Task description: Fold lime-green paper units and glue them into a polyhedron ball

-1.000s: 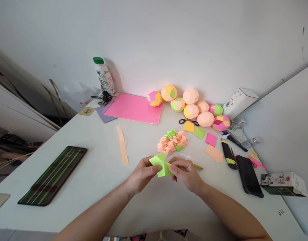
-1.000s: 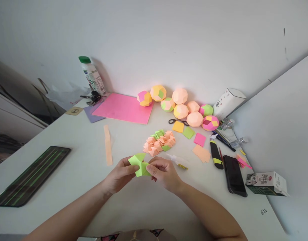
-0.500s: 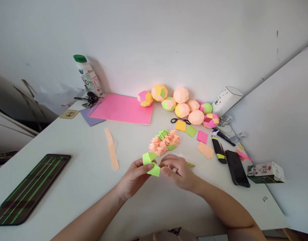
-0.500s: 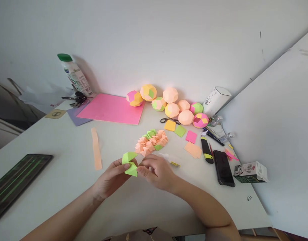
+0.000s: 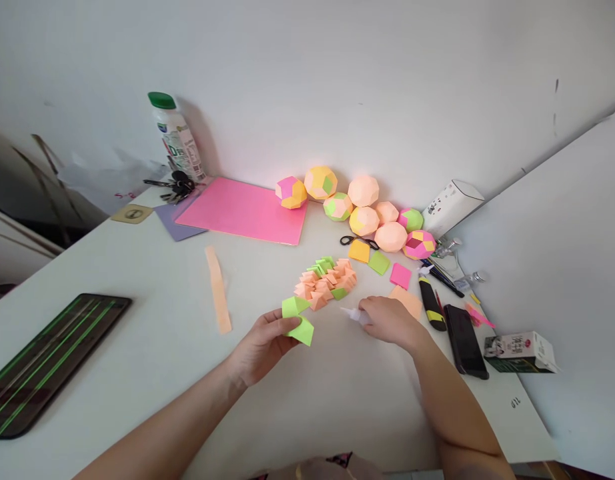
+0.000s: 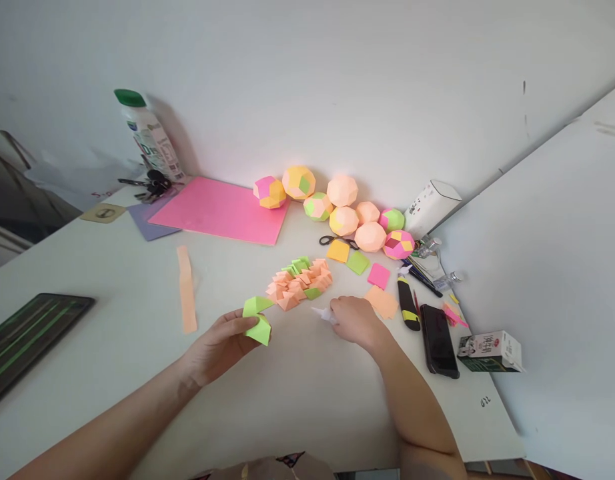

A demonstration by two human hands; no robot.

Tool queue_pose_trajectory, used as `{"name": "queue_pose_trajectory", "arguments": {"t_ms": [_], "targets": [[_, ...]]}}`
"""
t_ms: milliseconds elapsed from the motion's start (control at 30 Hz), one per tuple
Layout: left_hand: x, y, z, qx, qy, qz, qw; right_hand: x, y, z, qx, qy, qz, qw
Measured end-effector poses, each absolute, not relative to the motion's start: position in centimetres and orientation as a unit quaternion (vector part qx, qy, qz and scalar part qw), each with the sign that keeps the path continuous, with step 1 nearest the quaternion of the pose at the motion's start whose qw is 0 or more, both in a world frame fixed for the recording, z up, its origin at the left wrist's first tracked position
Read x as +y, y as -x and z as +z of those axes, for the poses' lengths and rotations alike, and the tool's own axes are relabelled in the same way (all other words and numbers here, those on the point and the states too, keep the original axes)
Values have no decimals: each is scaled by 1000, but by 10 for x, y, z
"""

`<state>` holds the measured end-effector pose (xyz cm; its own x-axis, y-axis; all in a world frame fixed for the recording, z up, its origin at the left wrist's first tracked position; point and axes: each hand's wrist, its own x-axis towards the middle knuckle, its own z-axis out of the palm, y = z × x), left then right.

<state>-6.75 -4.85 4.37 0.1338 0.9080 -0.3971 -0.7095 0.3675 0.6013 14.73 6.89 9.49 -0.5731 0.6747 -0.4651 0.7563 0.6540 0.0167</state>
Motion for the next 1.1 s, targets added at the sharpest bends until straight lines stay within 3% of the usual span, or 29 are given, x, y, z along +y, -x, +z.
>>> {"name": "queue_pose_trajectory", "arguments": {"t_ms": [267, 633, 1100], "targets": [[-49, 67, 46, 353, -156, 525, 759, 57, -153, 125, 907, -302, -287, 59], [-53, 66, 46, 297, -217, 511, 777, 37, -141, 123, 923, -246, -296, 6], [-53, 66, 44, 317, -206, 529, 759, 31, -136, 120, 933, -235, -273, 25]]}}
